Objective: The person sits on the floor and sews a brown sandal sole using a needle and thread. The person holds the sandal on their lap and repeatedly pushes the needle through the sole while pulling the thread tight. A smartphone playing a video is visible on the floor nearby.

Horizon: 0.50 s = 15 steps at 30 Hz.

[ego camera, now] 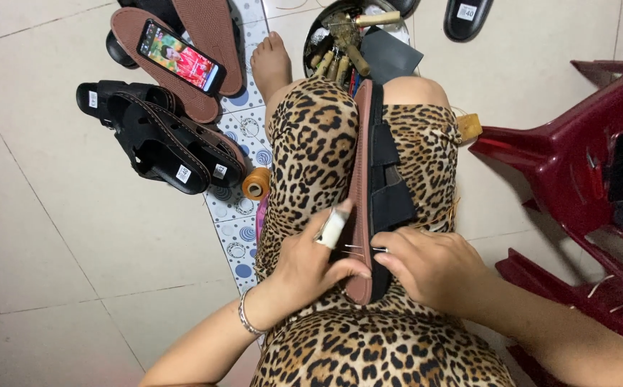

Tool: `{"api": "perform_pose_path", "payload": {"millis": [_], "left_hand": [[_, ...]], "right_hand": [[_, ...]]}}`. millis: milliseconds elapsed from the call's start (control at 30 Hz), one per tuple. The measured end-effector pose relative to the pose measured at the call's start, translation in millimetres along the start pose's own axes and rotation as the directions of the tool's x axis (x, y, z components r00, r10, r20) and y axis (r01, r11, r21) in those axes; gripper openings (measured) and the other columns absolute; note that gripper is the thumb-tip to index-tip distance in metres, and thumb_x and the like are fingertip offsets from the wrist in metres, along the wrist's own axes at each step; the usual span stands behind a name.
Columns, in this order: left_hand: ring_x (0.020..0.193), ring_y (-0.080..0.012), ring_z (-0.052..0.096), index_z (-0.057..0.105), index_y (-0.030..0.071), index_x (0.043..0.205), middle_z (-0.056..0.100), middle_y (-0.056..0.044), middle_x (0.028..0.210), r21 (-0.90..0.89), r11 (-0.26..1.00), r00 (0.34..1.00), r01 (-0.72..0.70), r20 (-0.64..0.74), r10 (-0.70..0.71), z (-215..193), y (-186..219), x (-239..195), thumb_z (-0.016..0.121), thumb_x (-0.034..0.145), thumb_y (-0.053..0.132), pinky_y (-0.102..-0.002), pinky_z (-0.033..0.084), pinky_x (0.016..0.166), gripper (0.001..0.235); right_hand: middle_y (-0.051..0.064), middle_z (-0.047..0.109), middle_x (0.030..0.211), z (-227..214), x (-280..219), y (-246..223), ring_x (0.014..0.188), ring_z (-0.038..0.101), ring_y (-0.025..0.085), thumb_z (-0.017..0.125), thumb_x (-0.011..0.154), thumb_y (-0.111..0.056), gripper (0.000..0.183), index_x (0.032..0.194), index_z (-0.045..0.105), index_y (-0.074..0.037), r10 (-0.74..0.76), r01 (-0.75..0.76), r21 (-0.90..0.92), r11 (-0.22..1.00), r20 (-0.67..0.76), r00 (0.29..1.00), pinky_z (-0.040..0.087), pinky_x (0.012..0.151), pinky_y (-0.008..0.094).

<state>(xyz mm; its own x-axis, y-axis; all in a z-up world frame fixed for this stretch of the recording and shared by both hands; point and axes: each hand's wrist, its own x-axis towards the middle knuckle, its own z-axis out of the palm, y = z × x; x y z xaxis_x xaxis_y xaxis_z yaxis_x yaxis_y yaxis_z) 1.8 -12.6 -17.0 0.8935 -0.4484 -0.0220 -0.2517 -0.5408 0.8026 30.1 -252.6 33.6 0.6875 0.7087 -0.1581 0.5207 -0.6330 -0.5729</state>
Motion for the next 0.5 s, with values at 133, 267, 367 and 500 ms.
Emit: {"api": "perform_pose_path", "payload": {"millis": [133, 267, 367, 500], "left_hand": [[0.08, -0.0208, 0.065, 0.066, 0.002, 0.099, 0.066, -0.017, 0.111, -0.5, 0.858, 0.992, 0.12, 0.021, -0.127, -34, -5, 5, 0.074, 0.092, 0.026, -0.031, 0.058, 0.068, 0.027], [0.06, -0.015, 0.062, 0.065, -0.013, 0.115, 0.069, -0.019, 0.086, -0.908, -0.189, 0.918, 0.375, 0.392, -0.057, -46, -1, 0, 0.076, 0.094, 0.014, -0.022, 0.057, 0.058, 0.036], [0.09, -0.0153, 0.069, 0.068, 0.01, 0.11, 0.072, -0.001, 0.098, -0.498, 0.777, 0.923, 0.384, 0.206, -0.324, -34, 2, 8, 0.069, 0.094, 0.009, -0.029, 0.058, 0.089, 0.016], [0.069, -0.0206, 0.066, 0.052, 0.005, 0.125, 0.066, -0.007, 0.088, -0.36, 0.876, 0.868, 0.32, 0.482, -0.118, -37, 28, 15, 0.055, 0.1, 0.01, -0.03, 0.061, 0.066, 0.026]], "right_hand": [[0.004, 0.076, 0.093, 4, -3, 12, 0.067, 0.071, 0.017, 0.066, 0.095, -0.022, 0.023, 0.114, 0.068, -0.009, 0.067, -0.056, 0.165, 0.985, -0.062, 0.996, 0.059, 0.054, 0.032], [0.003, 0.077, 0.093, 5, -5, 7, 0.067, 0.073, 0.016, 0.067, 0.094, -0.023, 0.023, 0.112, 0.069, -0.008, 0.084, -0.076, 0.167, 0.983, -0.043, 0.996, 0.06, 0.053, 0.032], [0.003, 0.078, 0.093, 5, -4, 3, 0.068, 0.073, 0.014, 0.074, 0.092, -0.028, 0.027, 0.11, 0.07, -0.009, 0.071, -0.059, 0.121, 0.991, -0.101, 0.992, 0.06, 0.054, 0.03], [-0.006, 0.072, 0.086, 1, -26, 12, 0.063, 0.068, 0.015, 0.07, 0.093, -0.037, 0.026, 0.114, 0.069, -0.022, 0.118, -0.117, -0.099, 0.988, 0.0, 0.993, 0.051, 0.048, 0.031]]}}
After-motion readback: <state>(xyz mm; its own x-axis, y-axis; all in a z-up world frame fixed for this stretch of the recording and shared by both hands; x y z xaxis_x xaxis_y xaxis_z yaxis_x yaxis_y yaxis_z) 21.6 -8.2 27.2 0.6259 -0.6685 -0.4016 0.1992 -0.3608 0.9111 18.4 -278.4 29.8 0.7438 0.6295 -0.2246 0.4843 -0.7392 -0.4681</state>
